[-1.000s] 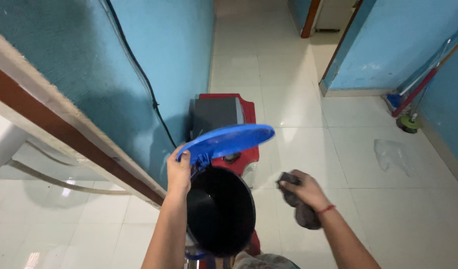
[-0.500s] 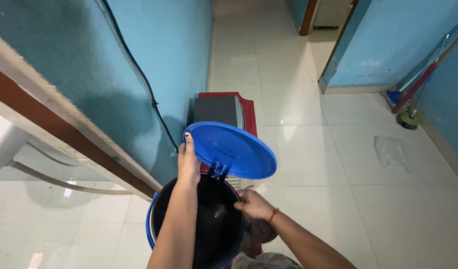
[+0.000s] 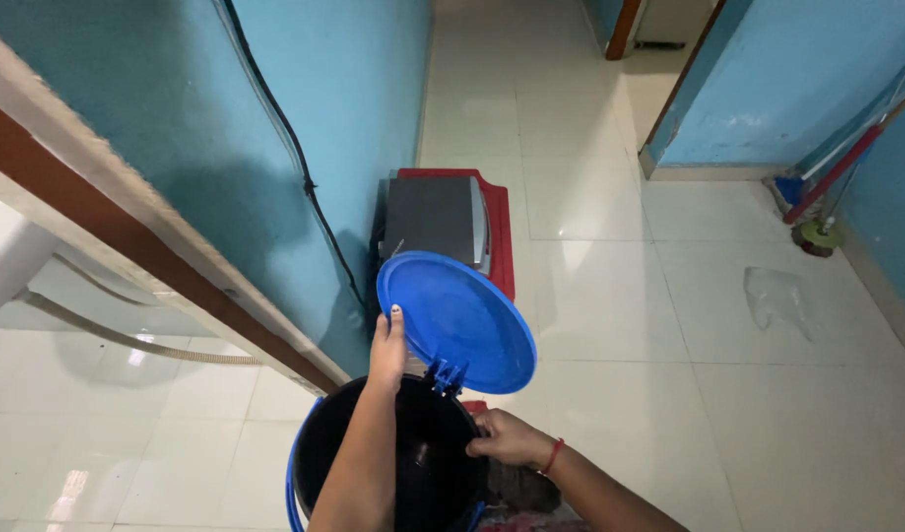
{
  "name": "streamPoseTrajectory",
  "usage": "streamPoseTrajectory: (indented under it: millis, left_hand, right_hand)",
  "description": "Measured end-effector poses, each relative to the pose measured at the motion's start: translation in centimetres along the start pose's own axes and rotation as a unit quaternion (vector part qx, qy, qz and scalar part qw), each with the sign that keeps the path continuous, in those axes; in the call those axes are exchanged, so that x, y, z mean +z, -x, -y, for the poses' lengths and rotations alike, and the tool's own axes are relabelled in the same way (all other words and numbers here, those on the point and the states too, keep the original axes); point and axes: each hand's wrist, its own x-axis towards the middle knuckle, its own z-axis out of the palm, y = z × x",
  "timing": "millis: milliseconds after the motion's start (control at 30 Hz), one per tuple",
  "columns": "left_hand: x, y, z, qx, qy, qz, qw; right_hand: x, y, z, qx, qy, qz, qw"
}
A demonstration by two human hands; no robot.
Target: Cleaning a blue and black bucket with a rag in a bathroom and hallway.
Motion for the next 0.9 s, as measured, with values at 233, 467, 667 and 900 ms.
streamPoseTrajectory:
  millis: [233, 467, 667, 900]
  left_hand:
    - [1.0, -2.3, 4.1, 0.037, -0.25, 0.009, 0.967]
    - [5.0, -1.1, 5.2, 0.034, -0.307, 0.059, 0.949]
    - [7.3, 2.4, 7.1, 0.067, -0.339, 0.152, 0.926]
    - [6.9, 3.6, 8.6, 0.058, -0.392, 0.144, 0.907]
  right_hand:
    - [-0.5, 2.9, 6.7, 0.076, 0.06, -0.004, 0.995]
    - [-2.2, 10.7, 16.2, 0.086, 0.229, -0.076, 0.966]
    - [-1.2, 13.3, 21.7, 0.105, 0.256, -0.244, 0.929]
    - [0.6, 11.6, 20.4, 0.132, 0.312, -0.294, 0.894]
